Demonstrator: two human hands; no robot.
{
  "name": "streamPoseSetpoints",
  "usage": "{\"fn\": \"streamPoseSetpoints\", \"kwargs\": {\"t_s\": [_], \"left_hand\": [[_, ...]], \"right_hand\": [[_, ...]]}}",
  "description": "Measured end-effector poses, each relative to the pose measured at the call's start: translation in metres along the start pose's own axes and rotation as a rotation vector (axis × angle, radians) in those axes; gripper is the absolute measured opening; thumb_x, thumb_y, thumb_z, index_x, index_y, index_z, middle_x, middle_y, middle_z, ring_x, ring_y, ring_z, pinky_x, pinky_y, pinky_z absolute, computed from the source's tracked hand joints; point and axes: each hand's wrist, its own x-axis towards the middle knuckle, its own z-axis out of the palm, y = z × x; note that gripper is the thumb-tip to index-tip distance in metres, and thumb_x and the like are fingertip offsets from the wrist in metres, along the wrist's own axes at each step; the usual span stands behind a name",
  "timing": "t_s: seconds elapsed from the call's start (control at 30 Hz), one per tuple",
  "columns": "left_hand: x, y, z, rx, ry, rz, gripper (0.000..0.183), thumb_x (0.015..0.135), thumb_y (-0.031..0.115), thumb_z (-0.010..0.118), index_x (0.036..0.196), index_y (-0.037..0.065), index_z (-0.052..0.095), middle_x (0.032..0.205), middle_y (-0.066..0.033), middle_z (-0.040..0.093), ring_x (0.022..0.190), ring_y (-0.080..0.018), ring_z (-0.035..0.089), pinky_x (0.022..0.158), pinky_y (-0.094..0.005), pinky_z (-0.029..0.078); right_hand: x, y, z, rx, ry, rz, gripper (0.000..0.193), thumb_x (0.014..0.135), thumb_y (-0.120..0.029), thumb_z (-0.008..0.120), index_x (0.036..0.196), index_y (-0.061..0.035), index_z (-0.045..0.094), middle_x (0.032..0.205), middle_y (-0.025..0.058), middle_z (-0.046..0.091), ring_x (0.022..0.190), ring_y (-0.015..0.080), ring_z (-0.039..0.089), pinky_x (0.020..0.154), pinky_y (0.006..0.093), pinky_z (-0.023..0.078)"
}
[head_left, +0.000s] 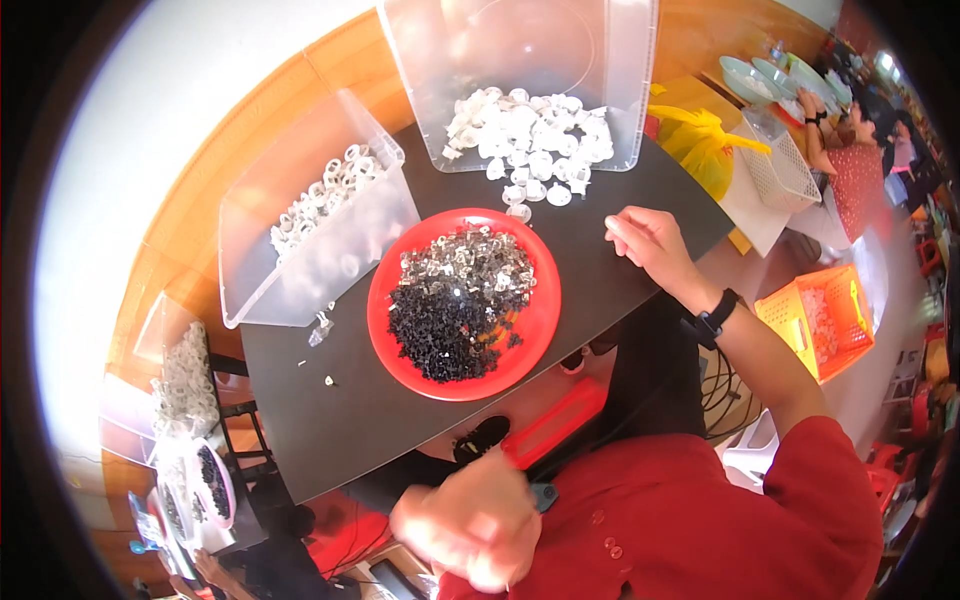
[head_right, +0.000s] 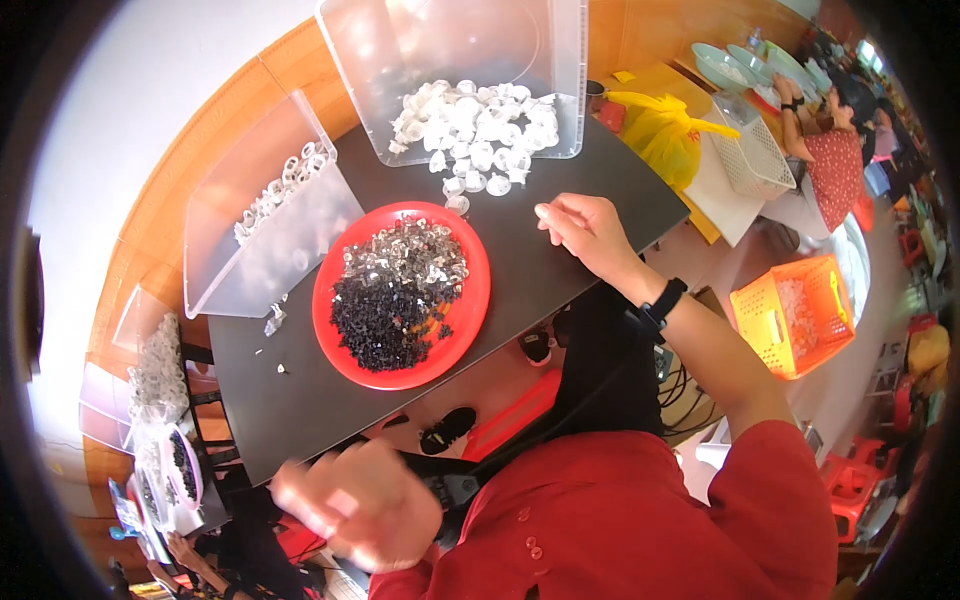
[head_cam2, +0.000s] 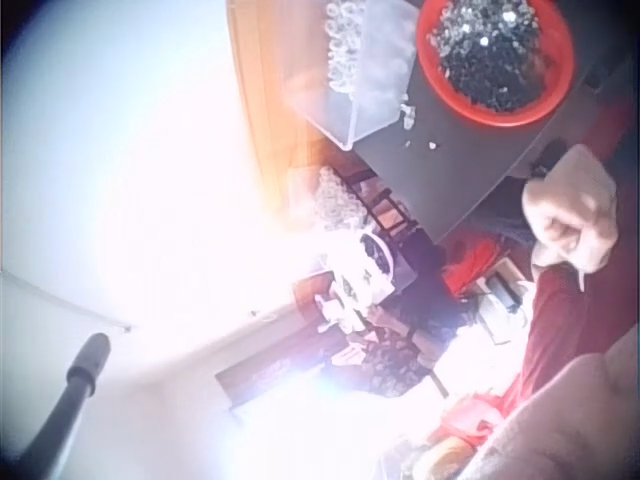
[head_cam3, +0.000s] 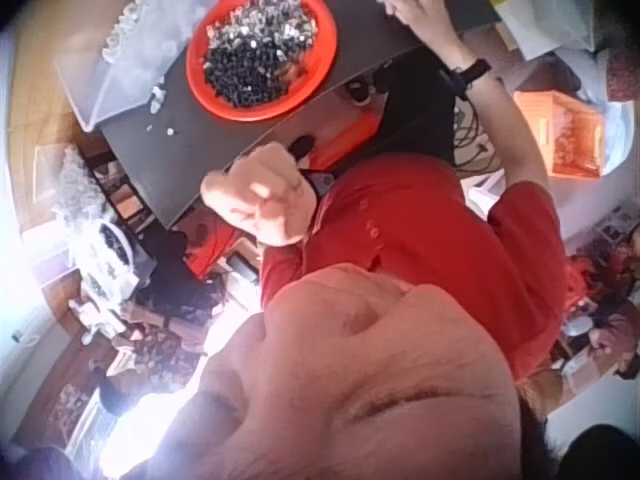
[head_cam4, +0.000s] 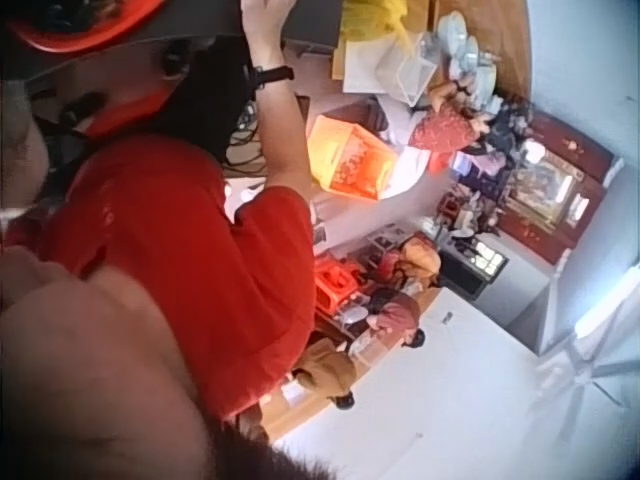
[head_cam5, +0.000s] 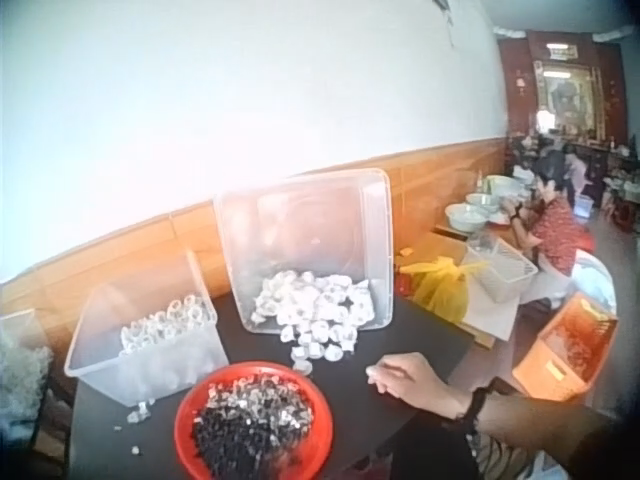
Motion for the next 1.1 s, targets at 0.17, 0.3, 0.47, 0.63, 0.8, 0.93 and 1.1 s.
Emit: {"fn": "streamPoseSetpoints", "kwargs": {"t_s": [0.17, 0.3, 0.47, 0.63, 0.8, 0.93, 1.1], "left_hand": [[-0.009, -0.055, 0.014, 0.039, 0.114, -0.504, 0.018, 0.097, 0.013, 0.052, 0.082, 0.005, 0.047, 0.066, -0.0037, 0.048, 0.057, -0.0114, 0.044, 0.054, -0.0244, 0.036], [-0.021, -0.068, 0.013, 0.161, 0.067, -0.718, 0.023, 0.099, 0.021, 0.052, 0.082, 0.005, 0.054, 0.069, -0.0002, 0.050, 0.061, -0.0063, 0.044, 0.056, -0.0210, 0.036], [-0.022, -0.071, 0.007, 0.337, 0.067, -0.817, 0.018, 0.097, 0.018, 0.055, 0.084, 0.005, 0.054, 0.069, -0.0009, 0.051, 0.059, -0.0071, 0.045, 0.056, -0.0206, 0.037], [-0.022, -0.080, 0.001, 0.336, 0.009, -0.872, 0.017, 0.097, 0.017, 0.055, 0.085, 0.005, 0.055, 0.070, 0.0008, 0.052, 0.061, -0.0055, 0.045, 0.058, -0.0200, 0.038], [-0.007, -0.086, 0.000, 0.372, -0.158, -0.938, 0.016, 0.098, 0.019, 0.054, 0.088, 0.006, 0.055, 0.071, 0.0022, 0.052, 0.064, -0.0043, 0.045, 0.060, -0.0193, 0.038], [0.002, -0.091, -0.002, 0.350, -0.260, -0.956, 0.013, 0.097, 0.015, 0.057, 0.089, 0.005, 0.054, 0.073, 0.0028, 0.051, 0.066, -0.0034, 0.046, 0.060, -0.0197, 0.039], [0.004, -0.088, -0.007, 0.323, -0.294, -0.963, 0.011, 0.096, 0.012, 0.058, 0.089, 0.005, 0.054, 0.075, 0.0031, 0.051, 0.066, -0.0029, 0.045, 0.060, -0.0195, 0.039]], "right_hand": [[0.003, 0.010, 0.001, -0.050, 0.032, -0.038, 0.031, 0.093, -0.026, 0.059, 0.081, 0.0023, 0.065, 0.063, 0.0022, 0.060, 0.058, 0.0056, 0.052, 0.055, 0.0224, 0.041], [0.008, 0.019, 0.000, -0.068, 0.037, -0.199, 0.031, 0.092, -0.025, 0.061, 0.077, 0.0025, 0.065, 0.059, 0.0035, 0.059, 0.056, 0.0057, 0.053, 0.054, 0.0230, 0.042], [0.007, 0.016, 0.001, -0.103, 0.026, -0.172, 0.029, 0.092, -0.023, 0.062, 0.078, 0.0018, 0.066, 0.060, 0.0038, 0.060, 0.054, 0.0071, 0.054, 0.054, 0.0235, 0.043], [0.004, 0.015, 0.002, -0.136, 0.044, -0.191, 0.027, 0.091, -0.023, 0.063, 0.081, 0.0014, 0.066, 0.060, 0.0033, 0.060, 0.054, 0.0066, 0.054, 0.053, 0.0237, 0.043], [0.009, 0.008, 0.000, -0.144, -0.040, -0.043, 0.021, 0.092, -0.020, 0.062, 0.088, -0.0003, 0.065, 0.066, 0.0014, 0.060, 0.052, 0.0051, 0.051, 0.048, 0.0228, 0.041], [0.029, -0.009, -0.014, -0.227, -0.089, 0.082, 0.022, 0.089, -0.020, 0.066, 0.101, -0.0027, 0.063, 0.070, 0.0032, 0.062, 0.050, 0.0061, 0.051, 0.045, 0.0237, 0.042], [0.064, -0.019, -0.002, -0.590, -0.072, -0.079, 0.026, 0.083, -0.021, 0.069, 0.102, -0.0042, 0.062, 0.078, 0.0112, 0.064, 0.067, 0.0229, 0.061, 0.062, 0.0357, 0.049]]}}
